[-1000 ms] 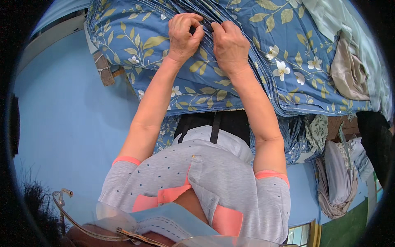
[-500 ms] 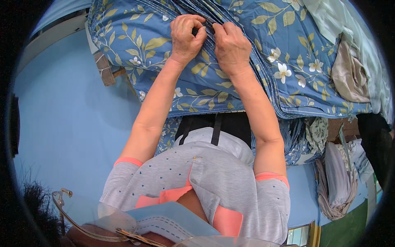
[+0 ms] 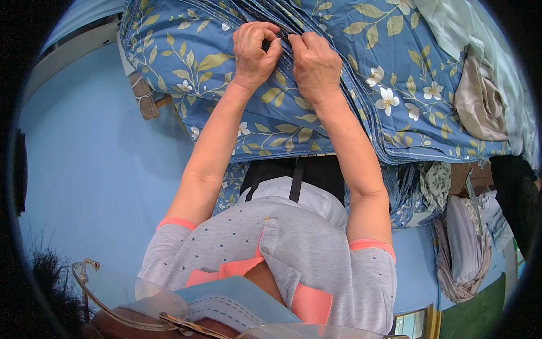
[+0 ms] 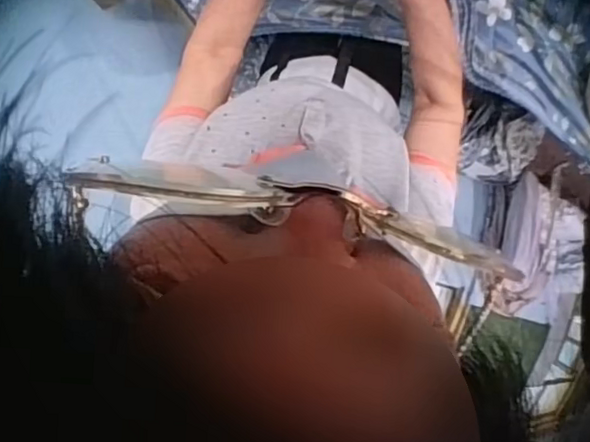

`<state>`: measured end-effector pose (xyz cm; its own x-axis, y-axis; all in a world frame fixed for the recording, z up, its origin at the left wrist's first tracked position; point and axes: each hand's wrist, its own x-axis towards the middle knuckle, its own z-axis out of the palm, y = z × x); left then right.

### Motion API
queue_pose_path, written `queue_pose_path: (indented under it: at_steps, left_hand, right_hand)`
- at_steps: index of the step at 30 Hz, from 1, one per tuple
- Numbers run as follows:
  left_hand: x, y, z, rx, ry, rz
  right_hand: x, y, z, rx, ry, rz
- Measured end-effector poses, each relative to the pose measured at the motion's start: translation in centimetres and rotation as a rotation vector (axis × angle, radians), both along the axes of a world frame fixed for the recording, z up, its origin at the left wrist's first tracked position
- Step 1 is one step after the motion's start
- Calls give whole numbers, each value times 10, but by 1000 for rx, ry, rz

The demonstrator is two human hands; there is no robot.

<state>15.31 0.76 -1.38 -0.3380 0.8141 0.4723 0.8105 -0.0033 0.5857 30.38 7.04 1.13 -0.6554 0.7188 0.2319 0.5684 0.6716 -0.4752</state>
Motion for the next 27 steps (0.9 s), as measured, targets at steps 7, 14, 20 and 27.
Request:
queue_pose_path:
  at_steps: [7,14,20,27]
  left_hand:
    - [-11,-33,46,46,-319,182]
    - [-150,-315,69,-547,-385,1217]
    - [-142,-275,81,-508,328,827]
    - [-55,-14,93,-277,-414,455]
  right_hand:
    - [4,-4,13,-155,227,-71]
    - [10,-9,20,-254,212,-61]
    - [1,-10,20,-415,158,-58]
    - [-8,-30,29,-406,75,37]
